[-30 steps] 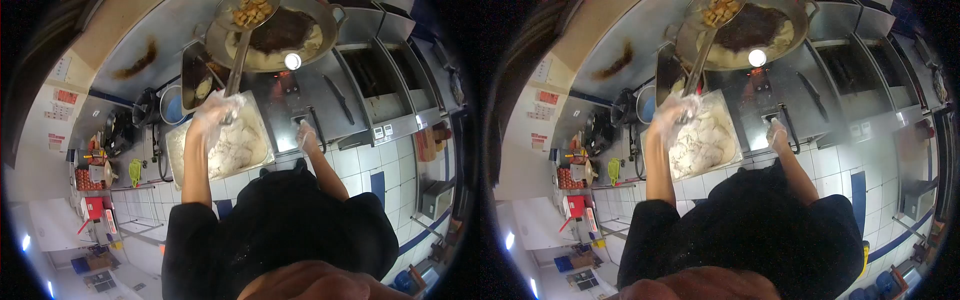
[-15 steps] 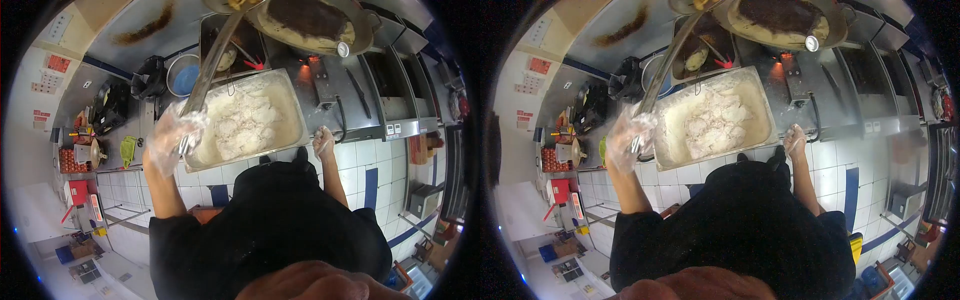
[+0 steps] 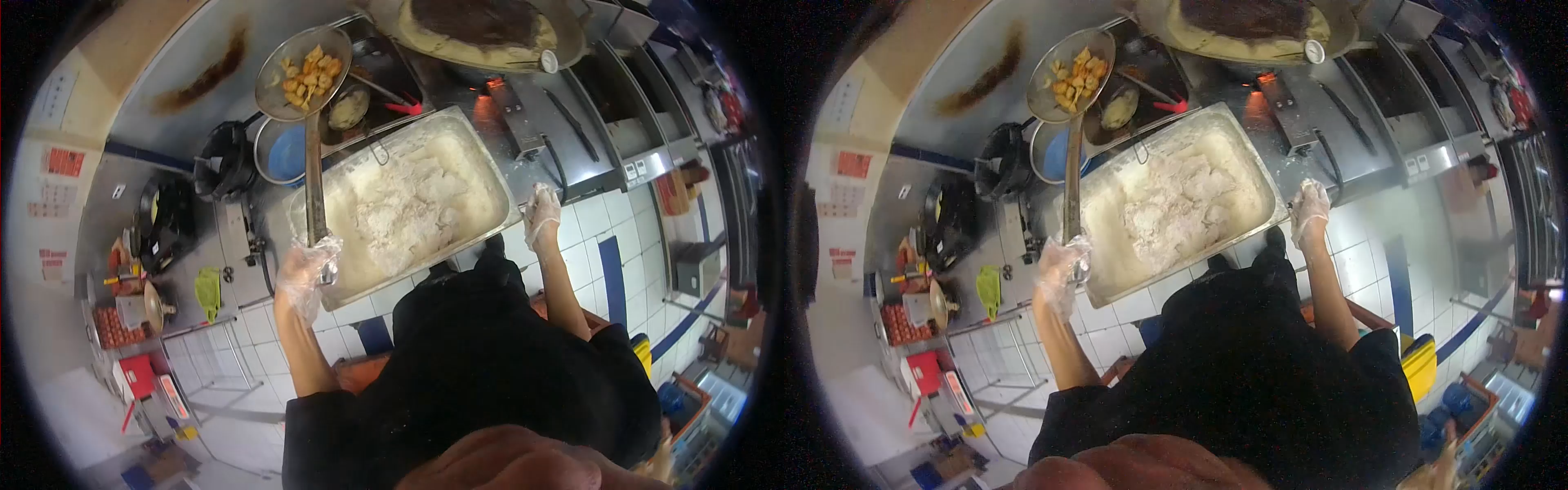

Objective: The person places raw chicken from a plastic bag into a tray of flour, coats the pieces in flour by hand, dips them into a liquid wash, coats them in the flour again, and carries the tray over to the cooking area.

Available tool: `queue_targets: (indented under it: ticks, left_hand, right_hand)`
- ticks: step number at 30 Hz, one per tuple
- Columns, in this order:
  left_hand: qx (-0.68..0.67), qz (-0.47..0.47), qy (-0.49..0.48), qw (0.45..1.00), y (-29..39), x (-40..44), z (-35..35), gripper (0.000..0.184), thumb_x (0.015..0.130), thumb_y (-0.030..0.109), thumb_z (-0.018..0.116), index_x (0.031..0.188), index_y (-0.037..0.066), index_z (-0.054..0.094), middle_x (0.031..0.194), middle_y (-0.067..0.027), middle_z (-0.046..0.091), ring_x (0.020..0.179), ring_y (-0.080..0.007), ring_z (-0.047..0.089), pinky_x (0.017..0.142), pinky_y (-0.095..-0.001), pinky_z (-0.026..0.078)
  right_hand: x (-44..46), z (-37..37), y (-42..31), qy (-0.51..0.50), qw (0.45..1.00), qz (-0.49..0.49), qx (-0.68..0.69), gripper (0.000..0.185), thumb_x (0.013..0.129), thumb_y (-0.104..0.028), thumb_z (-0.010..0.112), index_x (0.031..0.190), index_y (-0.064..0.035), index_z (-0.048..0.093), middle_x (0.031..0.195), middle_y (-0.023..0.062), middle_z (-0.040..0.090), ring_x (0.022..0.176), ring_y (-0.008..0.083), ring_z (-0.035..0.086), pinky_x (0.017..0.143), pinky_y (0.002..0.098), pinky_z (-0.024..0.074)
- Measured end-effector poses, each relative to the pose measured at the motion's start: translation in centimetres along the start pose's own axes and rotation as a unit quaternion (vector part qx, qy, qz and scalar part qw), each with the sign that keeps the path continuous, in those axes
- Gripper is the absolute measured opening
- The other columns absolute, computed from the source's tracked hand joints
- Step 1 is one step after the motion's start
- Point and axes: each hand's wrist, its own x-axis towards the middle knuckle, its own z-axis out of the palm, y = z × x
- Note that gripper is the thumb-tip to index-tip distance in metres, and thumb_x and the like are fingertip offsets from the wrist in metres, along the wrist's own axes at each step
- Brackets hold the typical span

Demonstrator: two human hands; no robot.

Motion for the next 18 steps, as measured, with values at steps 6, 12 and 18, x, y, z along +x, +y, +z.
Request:
queue_targets:
  ticks: [6,12,18]
  left_hand:
    - [0.010,0.053,-0.046,0.998,-3.9,11.1,0.3,0.020,0.093,0.023,0.077,0.095,0.003,0.075,0.075,0.0020,0.064,0.063,-0.0083,0.056,0.056,-0.0261,0.042]
    - [0.010,0.082,-0.089,0.993,-2.2,19.7,0.9,0.031,0.091,0.022,0.076,0.103,-0.006,0.075,0.094,-0.0067,0.072,0.087,-0.0139,0.065,0.077,-0.0329,0.052]
    - [0.041,0.086,-0.051,0.994,-5.2,26.7,2.5,0.037,0.094,0.035,0.075,0.107,0.000,0.073,0.100,-0.0027,0.070,0.090,-0.0127,0.062,0.083,-0.0332,0.052]
  right_hand:
    - [-4.1,5.6,-2.4,-0.104,0.981,-0.079,-0.143,0.004,0.104,-0.009,0.059,0.108,-0.0098,0.060,0.084,-0.0059,0.055,0.071,0.0026,0.047,0.064,0.0193,0.0403]
    - [-5.8,8.6,1.0,-0.233,0.948,-0.089,-0.197,0.005,0.106,-0.006,0.055,0.108,-0.0049,0.060,0.090,-0.0013,0.059,0.080,0.0058,0.054,0.074,0.0225,0.0457]
    - [-4.4,8.5,2.6,-0.312,0.819,-0.168,-0.452,0.035,0.104,-0.018,0.060,0.135,-0.0008,0.060,0.114,0.0093,0.070,0.099,0.0176,0.064,0.090,0.0306,0.0498]
